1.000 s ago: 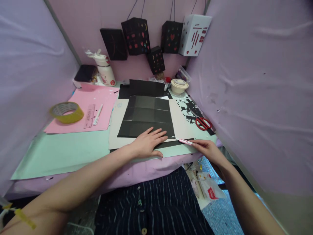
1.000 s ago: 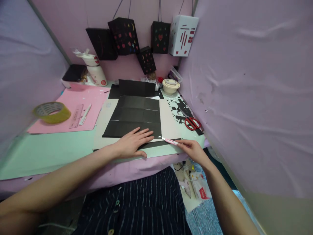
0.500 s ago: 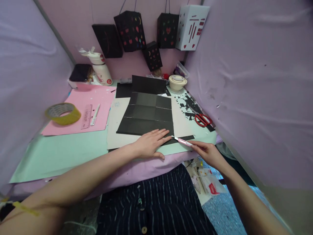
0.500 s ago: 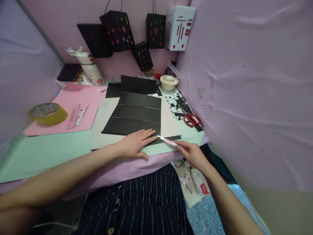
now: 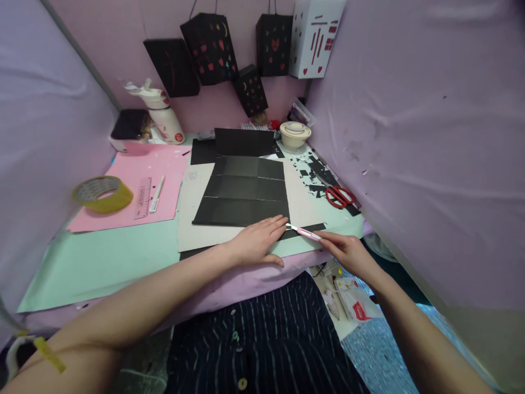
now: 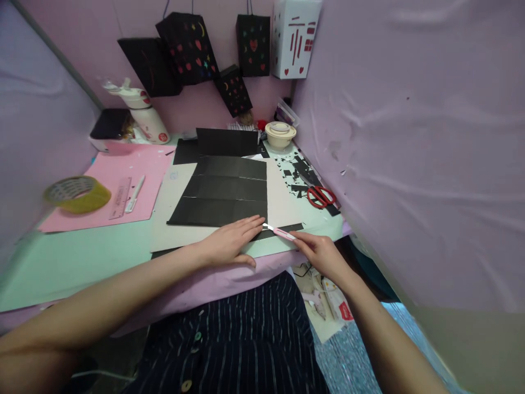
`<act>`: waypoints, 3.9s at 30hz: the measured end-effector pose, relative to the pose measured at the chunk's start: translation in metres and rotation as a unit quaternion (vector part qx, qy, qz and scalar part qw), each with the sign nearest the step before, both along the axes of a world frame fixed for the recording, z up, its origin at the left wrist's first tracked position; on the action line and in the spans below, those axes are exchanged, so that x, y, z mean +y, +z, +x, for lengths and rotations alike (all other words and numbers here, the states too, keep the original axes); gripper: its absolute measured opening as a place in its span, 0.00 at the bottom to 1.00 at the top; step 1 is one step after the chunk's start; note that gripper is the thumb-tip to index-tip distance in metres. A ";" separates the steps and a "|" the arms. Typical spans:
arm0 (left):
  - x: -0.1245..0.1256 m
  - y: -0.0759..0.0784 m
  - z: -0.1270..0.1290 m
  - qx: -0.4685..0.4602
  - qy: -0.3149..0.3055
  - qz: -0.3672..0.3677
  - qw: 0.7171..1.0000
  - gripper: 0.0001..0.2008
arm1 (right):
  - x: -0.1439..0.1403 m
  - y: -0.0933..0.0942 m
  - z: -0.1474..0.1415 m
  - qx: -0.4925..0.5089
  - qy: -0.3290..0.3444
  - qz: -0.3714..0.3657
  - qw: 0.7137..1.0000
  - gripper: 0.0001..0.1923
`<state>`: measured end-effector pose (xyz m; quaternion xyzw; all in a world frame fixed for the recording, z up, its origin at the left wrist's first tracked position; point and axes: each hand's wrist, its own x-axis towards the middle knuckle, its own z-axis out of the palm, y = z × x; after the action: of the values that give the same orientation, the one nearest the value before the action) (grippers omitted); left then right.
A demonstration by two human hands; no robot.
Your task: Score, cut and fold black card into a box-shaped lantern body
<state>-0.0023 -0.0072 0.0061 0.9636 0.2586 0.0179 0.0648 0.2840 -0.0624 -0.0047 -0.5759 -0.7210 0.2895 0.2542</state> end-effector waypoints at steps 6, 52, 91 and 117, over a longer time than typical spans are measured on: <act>0.003 -0.001 0.003 -0.007 0.000 -0.020 1.000 0.46 | -0.003 -0.004 0.018 0.021 -0.034 0.013 0.999 0.18; 0.027 0.003 -0.014 0.046 0.056 0.010 0.997 0.47 | -0.008 -0.006 -0.003 0.074 -0.026 -0.013 0.997 0.17; 0.038 0.007 -0.015 0.039 -0.039 -0.031 0.998 0.44 | 0.006 0.010 -0.002 0.029 0.005 -0.029 0.999 0.17; 0.020 0.004 -0.005 0.035 0.001 -0.025 0.999 0.49 | -0.027 0.021 -0.024 -0.062 0.036 -0.008 0.997 0.21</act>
<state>-0.0076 0.0128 0.0105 0.9616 0.2618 -0.0225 0.0797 0.2600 -0.0897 0.0161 -0.5684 -0.7534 0.2682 0.1934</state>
